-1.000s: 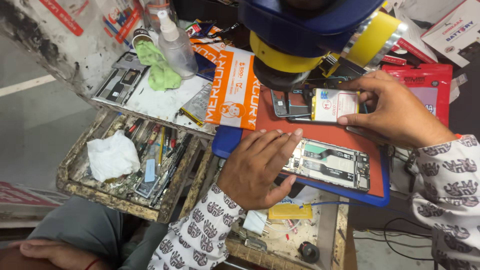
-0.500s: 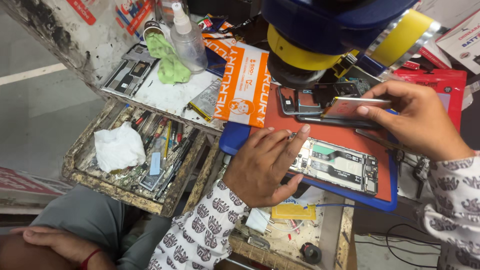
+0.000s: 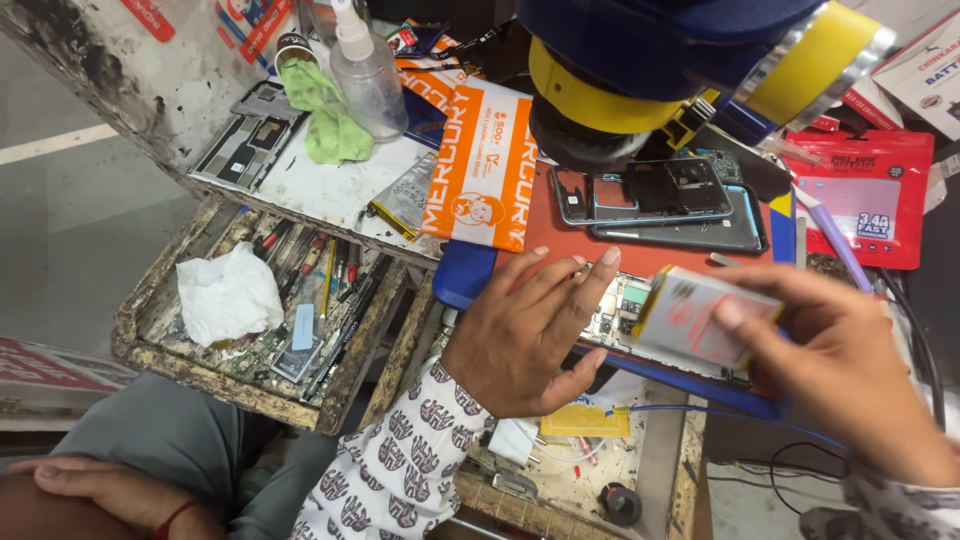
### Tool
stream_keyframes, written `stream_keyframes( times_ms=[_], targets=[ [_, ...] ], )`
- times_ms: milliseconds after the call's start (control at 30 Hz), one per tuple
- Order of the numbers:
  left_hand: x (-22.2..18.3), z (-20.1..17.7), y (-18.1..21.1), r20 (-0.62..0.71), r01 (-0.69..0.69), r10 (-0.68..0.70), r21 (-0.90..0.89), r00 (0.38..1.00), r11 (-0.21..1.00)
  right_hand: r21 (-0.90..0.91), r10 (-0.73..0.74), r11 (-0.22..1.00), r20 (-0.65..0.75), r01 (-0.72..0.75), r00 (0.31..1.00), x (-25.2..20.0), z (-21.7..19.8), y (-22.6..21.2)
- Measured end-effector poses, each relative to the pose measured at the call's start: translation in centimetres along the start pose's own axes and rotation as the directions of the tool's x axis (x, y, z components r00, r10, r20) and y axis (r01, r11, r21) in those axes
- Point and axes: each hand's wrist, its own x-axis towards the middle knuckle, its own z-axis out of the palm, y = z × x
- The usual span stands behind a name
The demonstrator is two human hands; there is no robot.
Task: The person is repairing a smartphone by installing a new battery. They place the battery into the phone's chassis, connect the ribbon cable to the motherboard, and press the components down to secure them. The person then lifts the phone to inspect the internal connections.
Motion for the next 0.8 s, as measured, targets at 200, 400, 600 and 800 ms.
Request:
stream_keyframes(
  times_ms=[200,400,600,800],
  targets=[
    [0.1,0.1,0.2,0.026,-0.014,0.015,-0.030,1.000,0.999,-0.041,0.088,0.995,0.017,-0.087,0.996,-0.1,1.1,-0.6],
    [0.1,0.2,0.2,0.024,-0.017,0.018,-0.036,1.000,0.999,-0.143,-0.003,0.990,0.006,0.004,1.000,0.0,2.0,-3.1],
    [0.1,0.3,0.1,0.025,-0.021,0.022,-0.030,0.999,0.999,-0.302,-0.198,0.934,0.006,0.191,0.980,-0.4,2.5,-3.7],
    [0.0,0.6,0.0,0.036,-0.018,0.019,-0.016,0.999,1.000,-0.479,-0.473,0.775,-0.006,0.413,0.881,-0.6,3.0,-2.3]
  ],
)
